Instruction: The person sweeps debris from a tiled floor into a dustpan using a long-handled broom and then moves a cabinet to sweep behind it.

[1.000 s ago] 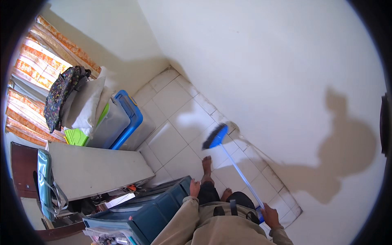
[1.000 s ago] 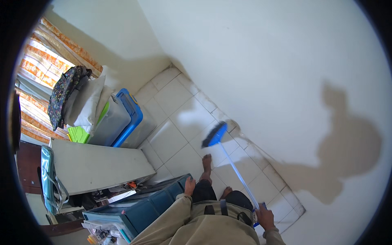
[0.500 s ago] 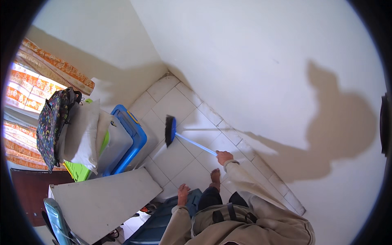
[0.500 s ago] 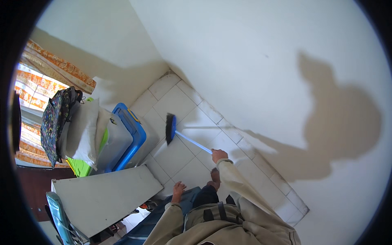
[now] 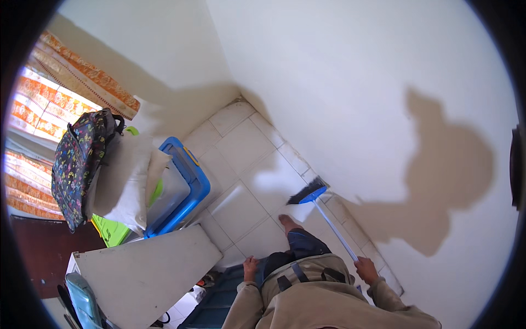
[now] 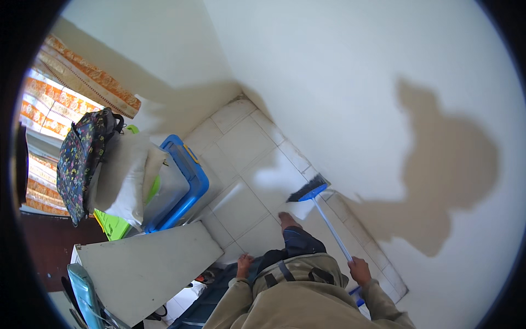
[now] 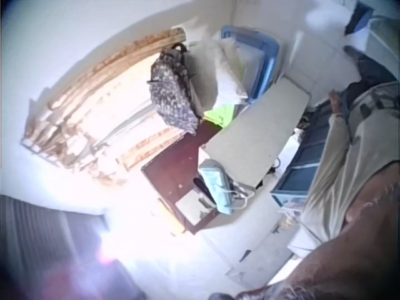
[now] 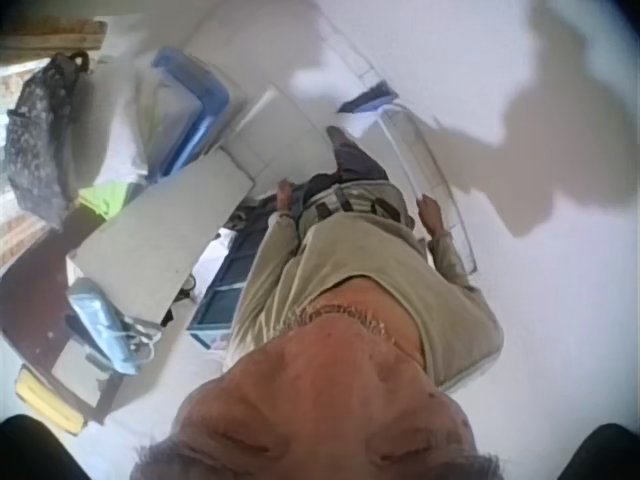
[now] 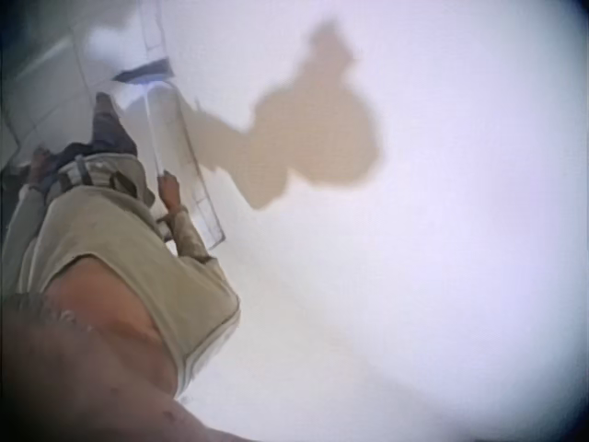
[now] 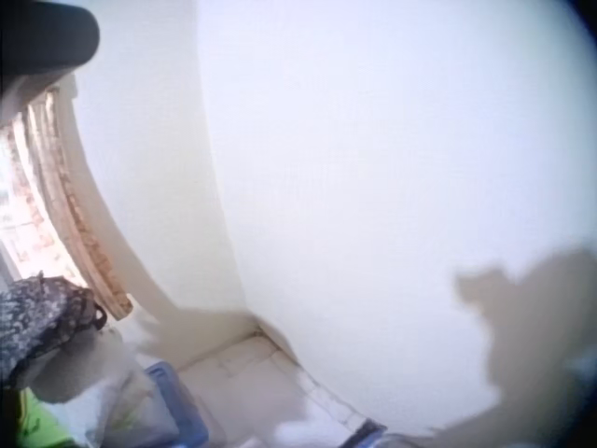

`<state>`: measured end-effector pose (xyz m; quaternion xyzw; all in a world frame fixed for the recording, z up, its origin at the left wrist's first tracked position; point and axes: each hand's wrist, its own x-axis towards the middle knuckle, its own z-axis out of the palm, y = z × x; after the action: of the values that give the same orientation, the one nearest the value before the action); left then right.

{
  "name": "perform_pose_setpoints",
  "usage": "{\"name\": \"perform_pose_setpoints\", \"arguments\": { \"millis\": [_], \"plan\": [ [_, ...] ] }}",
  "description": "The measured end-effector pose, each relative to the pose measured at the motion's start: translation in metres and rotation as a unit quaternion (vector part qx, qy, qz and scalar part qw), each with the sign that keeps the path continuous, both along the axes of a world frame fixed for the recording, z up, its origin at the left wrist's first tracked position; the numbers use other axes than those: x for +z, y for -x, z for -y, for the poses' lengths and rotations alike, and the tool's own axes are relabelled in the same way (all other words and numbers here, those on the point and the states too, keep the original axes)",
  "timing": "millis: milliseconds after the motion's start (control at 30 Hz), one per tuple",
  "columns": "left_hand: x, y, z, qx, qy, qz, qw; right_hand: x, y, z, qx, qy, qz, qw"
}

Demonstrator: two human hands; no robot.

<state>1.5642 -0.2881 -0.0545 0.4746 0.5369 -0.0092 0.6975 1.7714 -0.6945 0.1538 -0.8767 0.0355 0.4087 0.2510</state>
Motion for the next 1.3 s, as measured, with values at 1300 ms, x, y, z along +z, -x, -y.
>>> {"name": "perform_pose_setpoints", "arguments": {
  "millis": [1300],
  "plan": [
    [0.051,-0.113,-0.284,-0.099,0.047,-0.102,0.989,-0.015,-0.195,-0.418,0.02,-0.036,0.075,0.996]
  ]
}}
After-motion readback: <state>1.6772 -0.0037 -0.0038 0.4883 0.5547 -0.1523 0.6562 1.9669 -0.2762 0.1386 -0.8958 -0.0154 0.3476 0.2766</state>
